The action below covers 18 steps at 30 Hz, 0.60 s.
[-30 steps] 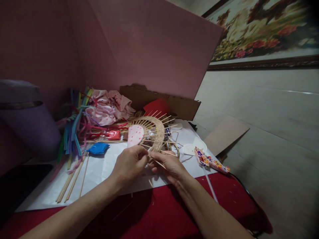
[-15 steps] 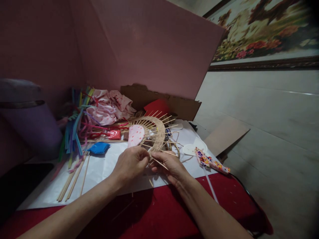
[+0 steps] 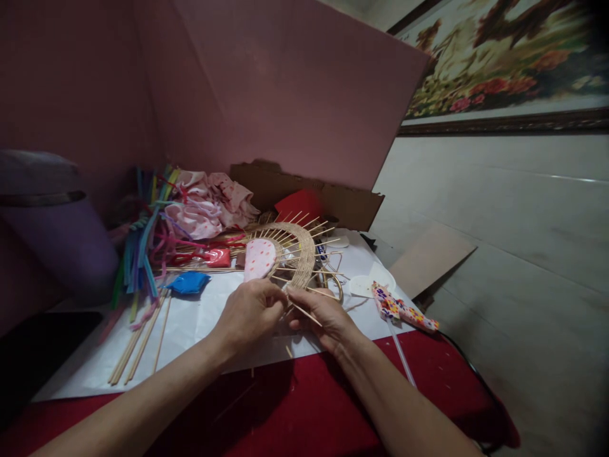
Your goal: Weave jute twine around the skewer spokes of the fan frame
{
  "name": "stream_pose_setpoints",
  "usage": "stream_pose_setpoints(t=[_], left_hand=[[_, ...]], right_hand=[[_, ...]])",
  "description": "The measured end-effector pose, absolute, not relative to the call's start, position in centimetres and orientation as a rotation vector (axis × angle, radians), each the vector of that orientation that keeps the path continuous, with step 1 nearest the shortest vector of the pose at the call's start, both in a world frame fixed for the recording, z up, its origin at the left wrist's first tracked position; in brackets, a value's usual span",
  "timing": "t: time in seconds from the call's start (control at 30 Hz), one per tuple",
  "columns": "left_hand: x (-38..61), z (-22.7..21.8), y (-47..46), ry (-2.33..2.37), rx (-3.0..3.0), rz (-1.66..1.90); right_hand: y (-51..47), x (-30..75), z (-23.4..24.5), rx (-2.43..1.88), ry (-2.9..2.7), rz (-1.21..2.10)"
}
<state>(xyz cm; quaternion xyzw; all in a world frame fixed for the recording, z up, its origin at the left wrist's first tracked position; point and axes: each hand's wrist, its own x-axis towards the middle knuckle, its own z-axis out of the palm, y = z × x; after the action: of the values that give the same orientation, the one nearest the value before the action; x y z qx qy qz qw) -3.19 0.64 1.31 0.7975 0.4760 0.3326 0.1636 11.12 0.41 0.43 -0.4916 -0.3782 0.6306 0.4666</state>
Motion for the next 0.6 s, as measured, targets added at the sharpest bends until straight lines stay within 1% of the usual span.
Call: stream_pose_setpoints(t=[0.23,0.37,0.6], left_hand=[[-3.33,1.74,0.57,1.473,2.15,0.909],[-3.31,2.14,0.52,1.499,2.174,0.86],[-3.37,1.89,0.55,1.481,2.237,0.878]], right_hand=[[0.47,10.77,0.42,-1.24,-0.918,1.483],[0.43,10.72,0.44,-1.255,-0.909,1.478],[0.35,11.24,0.51,-1.213,-0.914,1.58]])
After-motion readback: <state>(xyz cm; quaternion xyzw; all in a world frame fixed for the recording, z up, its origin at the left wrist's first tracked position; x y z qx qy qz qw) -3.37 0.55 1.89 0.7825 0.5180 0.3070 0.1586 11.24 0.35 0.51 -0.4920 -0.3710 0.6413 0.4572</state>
